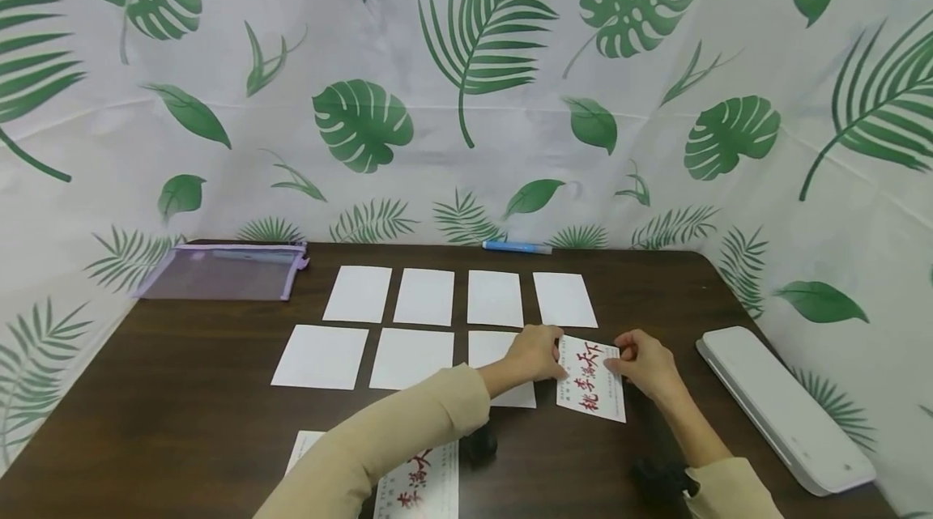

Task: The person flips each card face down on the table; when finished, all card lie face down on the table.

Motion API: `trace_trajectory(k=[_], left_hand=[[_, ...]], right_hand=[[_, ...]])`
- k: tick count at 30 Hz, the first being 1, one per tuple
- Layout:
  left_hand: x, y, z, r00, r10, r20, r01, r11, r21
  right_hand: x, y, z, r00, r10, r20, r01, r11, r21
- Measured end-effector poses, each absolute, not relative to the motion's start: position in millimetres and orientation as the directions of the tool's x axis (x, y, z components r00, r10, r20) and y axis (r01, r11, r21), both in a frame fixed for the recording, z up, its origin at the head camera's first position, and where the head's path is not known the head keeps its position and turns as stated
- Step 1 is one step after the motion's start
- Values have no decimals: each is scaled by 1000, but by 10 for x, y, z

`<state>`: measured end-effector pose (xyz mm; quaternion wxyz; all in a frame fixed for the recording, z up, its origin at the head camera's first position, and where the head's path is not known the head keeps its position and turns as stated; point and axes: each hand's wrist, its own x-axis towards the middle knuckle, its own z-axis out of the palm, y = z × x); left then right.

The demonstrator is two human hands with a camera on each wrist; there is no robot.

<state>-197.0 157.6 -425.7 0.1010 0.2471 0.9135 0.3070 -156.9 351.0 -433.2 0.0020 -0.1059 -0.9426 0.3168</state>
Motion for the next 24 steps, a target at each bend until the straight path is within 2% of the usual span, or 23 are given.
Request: trace_trajectory(k=[10,17,21,24], left_hand=[[-1952,1582,-4213,-855,517,-34,403,705,583],[-1949,1580,-4222,-858,512,-45,392,708,587],[-1957,1560,-4223,-859,510,-34,390,698,600],[-1974,1524,-4213,-868,496,18,387,653,652]], right_hand=[[-1578,3539,-4281,-975,212,-62,206,767,-608],[-1558,3585,-4274,-978,209,-6,153,697,-701],[-1576,3615,-4257,-982,189,-18,130,597,-791],[-1587,3643,-4223,-987,157,-18,97,511,-854]])
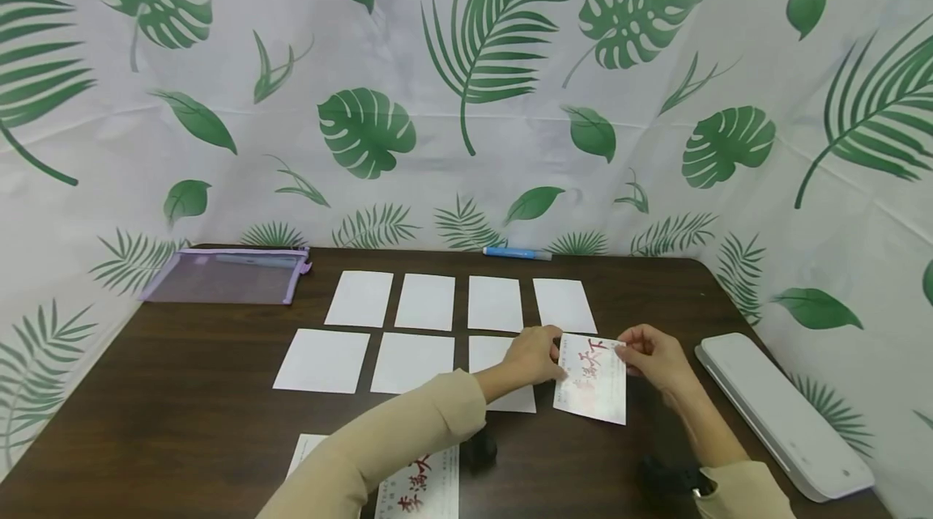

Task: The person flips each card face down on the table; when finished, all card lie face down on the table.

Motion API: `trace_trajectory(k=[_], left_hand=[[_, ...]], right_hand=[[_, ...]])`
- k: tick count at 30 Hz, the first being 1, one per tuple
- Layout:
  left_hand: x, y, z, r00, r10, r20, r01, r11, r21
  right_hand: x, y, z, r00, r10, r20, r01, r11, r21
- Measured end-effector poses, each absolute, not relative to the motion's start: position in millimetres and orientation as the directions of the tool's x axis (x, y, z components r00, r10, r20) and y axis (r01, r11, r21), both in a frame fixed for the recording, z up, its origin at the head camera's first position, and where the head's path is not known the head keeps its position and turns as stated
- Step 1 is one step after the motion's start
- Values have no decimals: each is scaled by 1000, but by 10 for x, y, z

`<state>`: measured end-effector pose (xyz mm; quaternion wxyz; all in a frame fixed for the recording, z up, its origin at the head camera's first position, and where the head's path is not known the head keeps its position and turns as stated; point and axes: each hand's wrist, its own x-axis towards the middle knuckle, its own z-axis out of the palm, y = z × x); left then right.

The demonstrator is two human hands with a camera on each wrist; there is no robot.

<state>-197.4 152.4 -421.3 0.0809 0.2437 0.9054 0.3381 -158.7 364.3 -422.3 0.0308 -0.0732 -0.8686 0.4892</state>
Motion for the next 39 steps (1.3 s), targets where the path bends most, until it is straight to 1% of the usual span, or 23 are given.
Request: trace_trajectory(k=[3,5,7,10,11,13,17,21,24,26,28,30,32,36,39], left_hand=[[-2005,1472,-4203,-887,454,83,360,566,741],[-2029,1432,-4187,-902,425,82,292,459,839],[-2052,1400,-4170,-915,401,35,177,324,929],[-2064,1360,-4145,-922,381,-62,4,171,985],[-2062,1350,-4137,-922,376,-88,-33,150,988],[-2058,1330,-4132,-923,367,-113,-62,146,987],[-2049,1288,-4120,-931,352,-99,-43,163,986],[-2056,1254,-4094,-939,340,-59,-1,169,986],[-2068,1233,-4055,-937,348,-27,32,162,986],[-2080,1218,-4017,-936,352,3,60,151,987],[-2093,1202,-3975,-937,346,39,94,145,985],[-2106,1188,-3939,-943,326,70,122,143,982],[-2118,1182,-3917,-950,296,99,150,152,977],[-2128,1189,-3895,-958,252,137,181,159,971],[-2122,1198,-3890,-959,235,161,201,161,966]], right_hand=[[-1582,3660,-4189,-992,125,-29,81,434,-897],[-1580,3669,-4176,-994,97,-44,77,374,-924],[-1583,3668,-4177,-997,57,-61,75,308,-948],[-1591,3644,-4180,-996,2,-86,85,216,-973],[-1594,3633,-4183,-996,-14,-92,87,198,-976],[-1598,3599,-4182,-994,-21,-107,101,175,-979],[-1610,3526,-4189,-993,-1,-116,114,181,-977],[-1636,3455,-4191,-992,58,-111,120,180,-976],[-1649,3404,-4181,-986,133,-100,123,175,-977],[-1648,3359,-4163,-978,204,-50,94,215,-972],[-1637,3290,-4133,-963,270,25,55,285,-957],[-1622,3194,-4096,-948,299,113,5,367,-930],[-1604,3075,-4061,-945,277,174,-42,425,-904],[-1576,2830,-4032,-959,142,246,-151,477,-866],[-1557,2689,-4046,-953,79,291,-206,533,-820]])
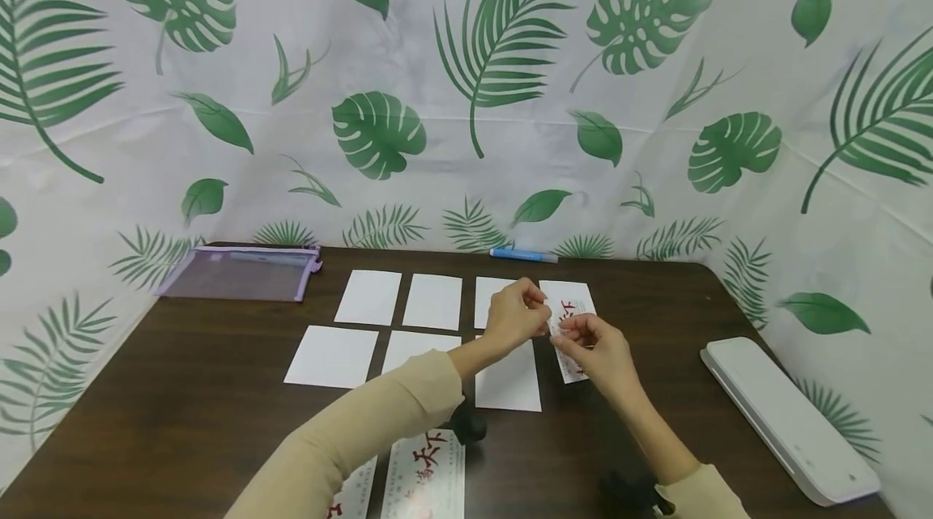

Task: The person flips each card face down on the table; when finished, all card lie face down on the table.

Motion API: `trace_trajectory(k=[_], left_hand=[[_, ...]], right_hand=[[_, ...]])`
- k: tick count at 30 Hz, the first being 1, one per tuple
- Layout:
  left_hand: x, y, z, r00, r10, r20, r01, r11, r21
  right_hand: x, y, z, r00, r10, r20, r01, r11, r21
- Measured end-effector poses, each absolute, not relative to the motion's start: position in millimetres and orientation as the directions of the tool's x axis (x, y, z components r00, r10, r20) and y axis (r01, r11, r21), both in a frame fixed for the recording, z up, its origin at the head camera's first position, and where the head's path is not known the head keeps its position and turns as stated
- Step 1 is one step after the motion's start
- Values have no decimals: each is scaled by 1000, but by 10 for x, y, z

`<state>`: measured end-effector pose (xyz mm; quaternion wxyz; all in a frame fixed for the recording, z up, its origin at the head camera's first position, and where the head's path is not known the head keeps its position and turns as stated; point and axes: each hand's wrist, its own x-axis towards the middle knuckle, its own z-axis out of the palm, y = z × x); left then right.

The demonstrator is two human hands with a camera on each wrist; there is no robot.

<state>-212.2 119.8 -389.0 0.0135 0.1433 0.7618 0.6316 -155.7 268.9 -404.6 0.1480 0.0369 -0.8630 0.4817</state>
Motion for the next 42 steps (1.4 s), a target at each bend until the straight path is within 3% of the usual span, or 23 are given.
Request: trace_trajectory(k=[8,14,18,21,25,29,33,42], left_hand=[[-2098,1206,-3880,-966,216,144,173,118,978],[-2099,1234,-3816,-953,243,180,201,65,977],[-2102,1242,-3792,-952,213,219,242,89,966],[-2099,1221,-3846,-968,145,207,225,122,967],[-2077,1172,-4010,-991,79,111,121,149,981],[-2033,1148,-4151,-996,87,20,34,164,986],[-1988,1149,-4225,-994,107,5,26,198,980],[-1928,1155,-4313,-968,224,114,191,362,912]], right_hand=[[-1532,2575,-4088,-917,82,391,-248,650,-718],[-1527,2600,-4044,-791,63,609,-378,733,-566],[-1548,2661,-3984,-730,107,675,-372,767,-523],[-1569,2726,-3953,-754,181,631,-312,747,-587],[-1576,2813,-3961,-844,280,457,-208,616,-760],[-1573,2872,-4003,-907,334,255,-102,414,-905],[-1593,2916,-4060,-927,350,134,-18,317,-948],[-1559,3088,-4190,-944,324,64,110,492,-863]])
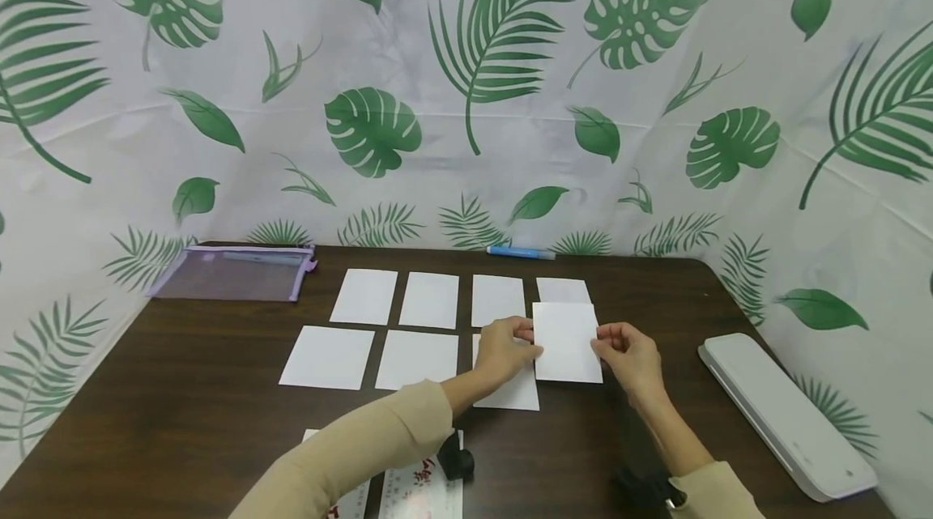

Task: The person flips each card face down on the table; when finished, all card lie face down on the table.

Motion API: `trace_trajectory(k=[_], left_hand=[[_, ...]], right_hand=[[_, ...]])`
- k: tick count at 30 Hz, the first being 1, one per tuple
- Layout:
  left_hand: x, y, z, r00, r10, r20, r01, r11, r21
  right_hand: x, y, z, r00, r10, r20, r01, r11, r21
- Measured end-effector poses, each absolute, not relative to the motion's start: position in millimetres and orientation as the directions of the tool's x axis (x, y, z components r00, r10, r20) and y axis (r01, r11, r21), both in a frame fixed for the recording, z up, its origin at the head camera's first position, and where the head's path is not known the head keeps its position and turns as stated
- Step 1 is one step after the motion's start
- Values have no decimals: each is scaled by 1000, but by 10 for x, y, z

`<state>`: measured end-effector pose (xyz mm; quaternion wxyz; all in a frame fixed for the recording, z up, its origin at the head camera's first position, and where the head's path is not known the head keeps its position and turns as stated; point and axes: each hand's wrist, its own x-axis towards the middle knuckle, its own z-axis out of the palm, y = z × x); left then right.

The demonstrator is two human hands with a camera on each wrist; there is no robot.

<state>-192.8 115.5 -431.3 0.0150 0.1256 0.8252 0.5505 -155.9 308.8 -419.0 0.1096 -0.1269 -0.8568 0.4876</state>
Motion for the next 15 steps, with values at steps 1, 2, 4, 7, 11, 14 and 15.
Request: trace_trajectory(k=[1,2,4,7,11,14,15], left_hand=[[-1920,1165,-4321,-964,233,125,208,377,903],[-1911,1176,-4327,-961,241,134,222,387,895],[-1895,1197,-4332,-956,252,149,242,395,886],[-1878,1228,-4339,-951,260,167,262,391,882],[-1865,1254,-4343,-943,282,174,280,398,874],[-1853,1262,-4334,-930,322,177,311,431,847],[-1850,1264,-4331,-925,337,176,322,449,833]], right_hand=[[-1550,3105,-4200,-945,321,60,119,511,-852],[-1542,3121,-4210,-946,319,57,127,525,-841],[-1530,3149,-4228,-946,320,54,138,547,-826],[-1520,3184,-4247,-944,327,48,154,562,-813],[-1517,3217,-4258,-941,336,43,167,570,-805],[-1511,3241,-4266,-940,339,36,181,586,-790],[-1508,3250,-4271,-941,336,34,185,598,-780]])
